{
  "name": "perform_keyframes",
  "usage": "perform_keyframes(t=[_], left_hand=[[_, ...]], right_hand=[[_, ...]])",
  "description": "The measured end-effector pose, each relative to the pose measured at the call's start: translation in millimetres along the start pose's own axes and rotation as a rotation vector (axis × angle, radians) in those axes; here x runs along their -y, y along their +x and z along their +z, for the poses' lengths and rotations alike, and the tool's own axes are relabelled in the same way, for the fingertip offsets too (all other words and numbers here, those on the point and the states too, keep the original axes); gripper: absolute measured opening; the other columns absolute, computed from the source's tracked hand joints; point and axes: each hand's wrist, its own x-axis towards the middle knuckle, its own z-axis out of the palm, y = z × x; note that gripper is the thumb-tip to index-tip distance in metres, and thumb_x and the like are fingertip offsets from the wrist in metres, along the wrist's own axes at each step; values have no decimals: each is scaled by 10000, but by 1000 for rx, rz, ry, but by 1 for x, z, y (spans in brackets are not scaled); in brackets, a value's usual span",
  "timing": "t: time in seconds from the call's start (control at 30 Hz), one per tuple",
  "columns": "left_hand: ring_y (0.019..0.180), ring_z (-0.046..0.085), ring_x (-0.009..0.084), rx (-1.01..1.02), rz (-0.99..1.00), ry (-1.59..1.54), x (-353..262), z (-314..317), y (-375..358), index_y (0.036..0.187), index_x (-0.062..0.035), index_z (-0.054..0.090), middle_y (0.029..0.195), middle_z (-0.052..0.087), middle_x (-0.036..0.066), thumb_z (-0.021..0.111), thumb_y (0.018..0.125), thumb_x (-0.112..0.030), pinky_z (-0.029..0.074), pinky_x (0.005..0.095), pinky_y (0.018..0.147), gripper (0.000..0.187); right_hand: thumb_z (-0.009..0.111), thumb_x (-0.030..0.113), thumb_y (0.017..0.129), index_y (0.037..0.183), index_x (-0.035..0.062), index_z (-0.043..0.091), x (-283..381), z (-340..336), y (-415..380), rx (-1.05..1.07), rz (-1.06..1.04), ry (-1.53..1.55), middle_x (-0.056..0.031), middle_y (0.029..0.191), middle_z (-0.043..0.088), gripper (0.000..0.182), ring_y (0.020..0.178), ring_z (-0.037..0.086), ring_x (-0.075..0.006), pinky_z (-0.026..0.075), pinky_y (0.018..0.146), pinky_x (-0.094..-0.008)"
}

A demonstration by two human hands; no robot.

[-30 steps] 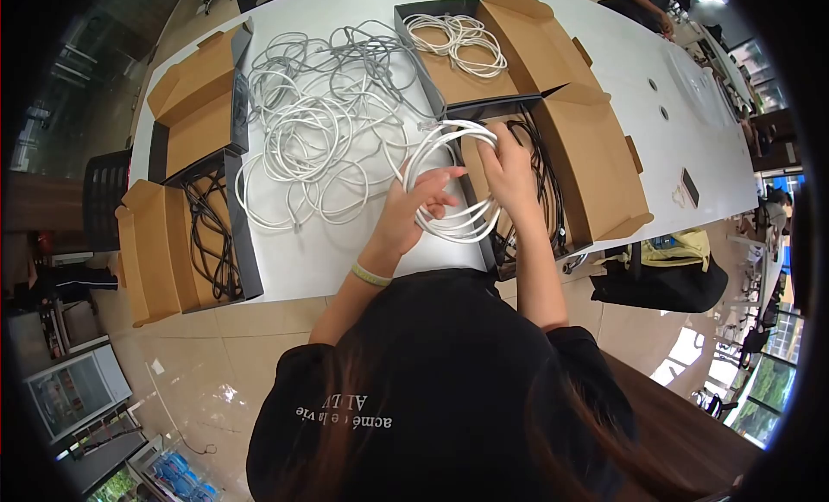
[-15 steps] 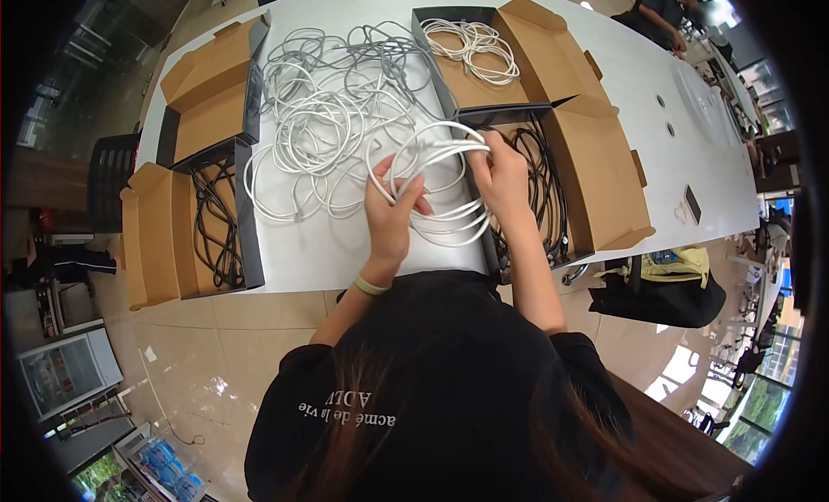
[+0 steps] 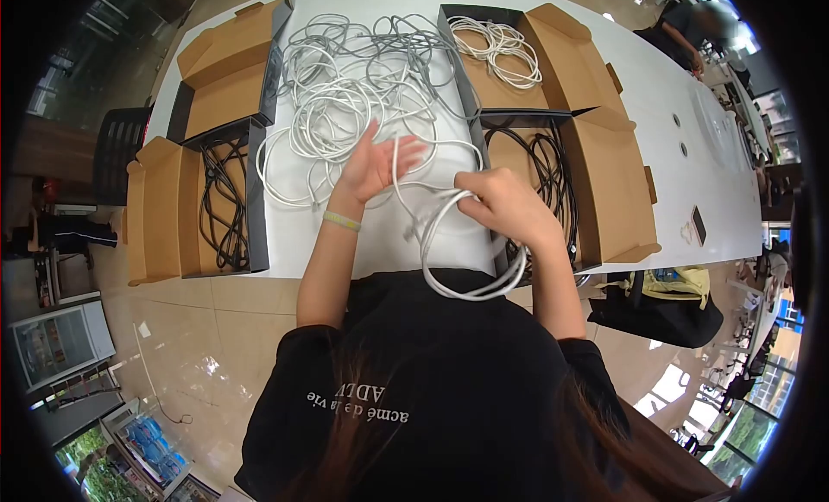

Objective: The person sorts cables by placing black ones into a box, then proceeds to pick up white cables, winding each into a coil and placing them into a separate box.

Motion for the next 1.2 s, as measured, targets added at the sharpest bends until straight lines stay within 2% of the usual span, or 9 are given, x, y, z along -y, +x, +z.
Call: perform_keyframes(t=[0.07, 0.23, 0.43, 0.57, 0.63, 0.77, 0.97, 1.07, 1.2], left_hand=[[830, 627, 175, 107, -129, 440, 5, 31, -16, 1275, 9, 394, 1072, 611, 163, 437, 914, -421, 509, 252, 710, 563], [750, 587, 105, 14, 109, 1223, 41, 55, -29, 1144, 6, 464, 868, 625, 96, 655, 808, -225, 470, 247, 641, 451], [453, 510, 95, -190, 329, 1183, 54, 74, -45, 1060, 16, 517, 621, 548, 65, 655, 808, -260, 388, 229, 421, 398], [415, 467, 75, -448, 450, 1201, 50, 71, -41, 1019, 6, 546, 520, 488, 21, 613, 843, -218, 367, 229, 409, 292], [404, 516, 180, -647, 610, 1231, 44, 69, -38, 942, 4, 543, 521, 522, 95, 577, 864, -246, 392, 304, 411, 264], [545, 553, 383, -600, 881, 1682, 70, 70, -31, 991, -28, 501, 632, 567, 192, 572, 856, -250, 422, 441, 466, 269], [498, 555, 345, -367, 825, 1759, 112, 84, -32, 1027, 52, 430, 578, 552, 155, 601, 827, -209, 437, 415, 447, 371], [516, 565, 325, -332, 769, 1815, 120, 86, -33, 1039, 75, 418, 603, 563, 153, 611, 821, -214, 439, 402, 453, 411], [594, 581, 307, -236, 708, 1820, 121, 94, -38, 1099, 82, 399, 694, 579, 162, 615, 819, -230, 454, 387, 504, 471]], right_hand=[[581, 125, 729, 782, 41, 570, 0, 2, 0, 27, 42, -131, -175, 642, 566, 100, 651, 568, -358, 447, 577, -434], [597, 149, 738, 817, 56, 576, -16, 20, 11, -5, 12, -277, -131, 686, 583, 124, 658, 588, -327, 456, 580, -425], [632, 133, 679, 951, 62, 562, -16, 22, 22, -62, -47, -361, -107, 876, 590, 289, 849, 585, -282, 452, 723, -389], [609, 61, 667, 1208, 43, 449, -2, 12, 14, -399, -18, -129, -172, 1134, 475, 565, 1077, 453, -344, 357, 916, -385], [614, 84, 743, 1161, 0, 489, 4, 10, 6, -479, 103, 164, -118, 1010, 535, 445, 973, 522, -240, 402, 856, -325], [655, 227, 831, 1122, -50, 517, -1, 35, 2, -241, 383, 821, -45, 963, 568, 425, 845, 500, -89, 407, 760, -234], [689, 242, 792, 921, -34, 628, -13, 34, 1, -155, 448, 889, -4, 744, 600, 311, 660, 507, -51, 391, 593, -190], [670, 272, 784, 667, -23, 599, -10, 29, 2, -161, 450, 777, 26, 560, 492, 325, 549, 411, -40, 316, 463, -234], [591, 255, 864, 776, -9, 613, -34, 22, -3, 32, 432, 619, 10, 710, 590, 279, 644, 494, -37, 382, 553, -197]])
